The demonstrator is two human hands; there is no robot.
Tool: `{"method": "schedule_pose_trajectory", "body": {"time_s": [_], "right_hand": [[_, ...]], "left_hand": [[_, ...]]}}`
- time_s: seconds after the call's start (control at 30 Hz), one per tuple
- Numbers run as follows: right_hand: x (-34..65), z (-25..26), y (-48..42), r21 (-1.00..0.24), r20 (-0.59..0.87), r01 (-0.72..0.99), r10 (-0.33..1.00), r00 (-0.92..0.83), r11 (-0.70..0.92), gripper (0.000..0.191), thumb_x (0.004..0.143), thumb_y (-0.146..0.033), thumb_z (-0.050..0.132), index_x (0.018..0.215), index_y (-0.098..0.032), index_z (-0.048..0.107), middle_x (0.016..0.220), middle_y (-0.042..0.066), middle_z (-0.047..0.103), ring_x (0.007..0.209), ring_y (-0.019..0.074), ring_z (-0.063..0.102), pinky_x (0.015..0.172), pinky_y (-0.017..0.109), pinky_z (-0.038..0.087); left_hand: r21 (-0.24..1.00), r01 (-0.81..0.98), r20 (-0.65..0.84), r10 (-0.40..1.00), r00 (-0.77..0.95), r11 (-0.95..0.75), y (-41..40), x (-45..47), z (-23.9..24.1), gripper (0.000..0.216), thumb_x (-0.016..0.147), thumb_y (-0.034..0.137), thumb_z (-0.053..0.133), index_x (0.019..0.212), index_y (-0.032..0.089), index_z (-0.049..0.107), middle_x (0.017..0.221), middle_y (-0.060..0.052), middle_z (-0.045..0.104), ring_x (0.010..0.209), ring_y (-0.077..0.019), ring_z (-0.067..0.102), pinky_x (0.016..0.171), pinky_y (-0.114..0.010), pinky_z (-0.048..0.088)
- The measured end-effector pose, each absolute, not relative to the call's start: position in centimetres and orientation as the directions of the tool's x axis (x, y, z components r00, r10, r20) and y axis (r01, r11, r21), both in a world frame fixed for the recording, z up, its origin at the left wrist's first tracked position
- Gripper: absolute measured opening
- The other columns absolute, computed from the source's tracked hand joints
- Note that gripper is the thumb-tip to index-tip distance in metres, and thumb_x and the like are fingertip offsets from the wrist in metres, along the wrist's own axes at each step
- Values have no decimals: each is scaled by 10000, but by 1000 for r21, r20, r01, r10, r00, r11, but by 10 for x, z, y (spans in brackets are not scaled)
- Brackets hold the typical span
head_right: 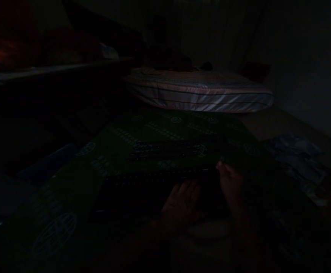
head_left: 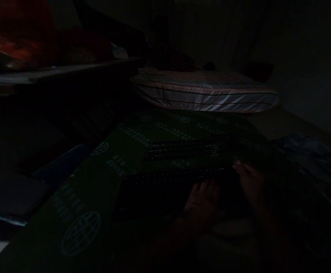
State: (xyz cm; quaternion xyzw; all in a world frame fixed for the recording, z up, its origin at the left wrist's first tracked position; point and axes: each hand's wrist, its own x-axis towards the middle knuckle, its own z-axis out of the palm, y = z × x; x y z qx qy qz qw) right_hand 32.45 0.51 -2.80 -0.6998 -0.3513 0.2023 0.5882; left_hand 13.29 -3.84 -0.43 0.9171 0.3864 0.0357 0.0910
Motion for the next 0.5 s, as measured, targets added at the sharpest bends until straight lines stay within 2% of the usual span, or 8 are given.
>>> {"method": "schedule_pose_trajectory", "body": {"time_s": [0.2,0.5], "right_hand": [[324,-28,4,-961,110,259,736,669,-92,492,629,-619,647,738,-145,721,749,117,736,767,288,676,730,411,499],[322,-25,4,-967,124,248,727,675,-65,488,605,-621,654,711,-148,715,719,110,733,735,280,674,716,403,501]], "left_hand": [[186,679,59,698,714,-710,-39,129,-7,677,880,534,447,1389,97,357,1470,-140,336,1334,-308,305,1054,-504,319],[216,677,38,699,715,-704,-37,130,-12,695,879,549,435,1395,92,345,1477,-157,314,1352,-317,274,1068,-519,290]]}}
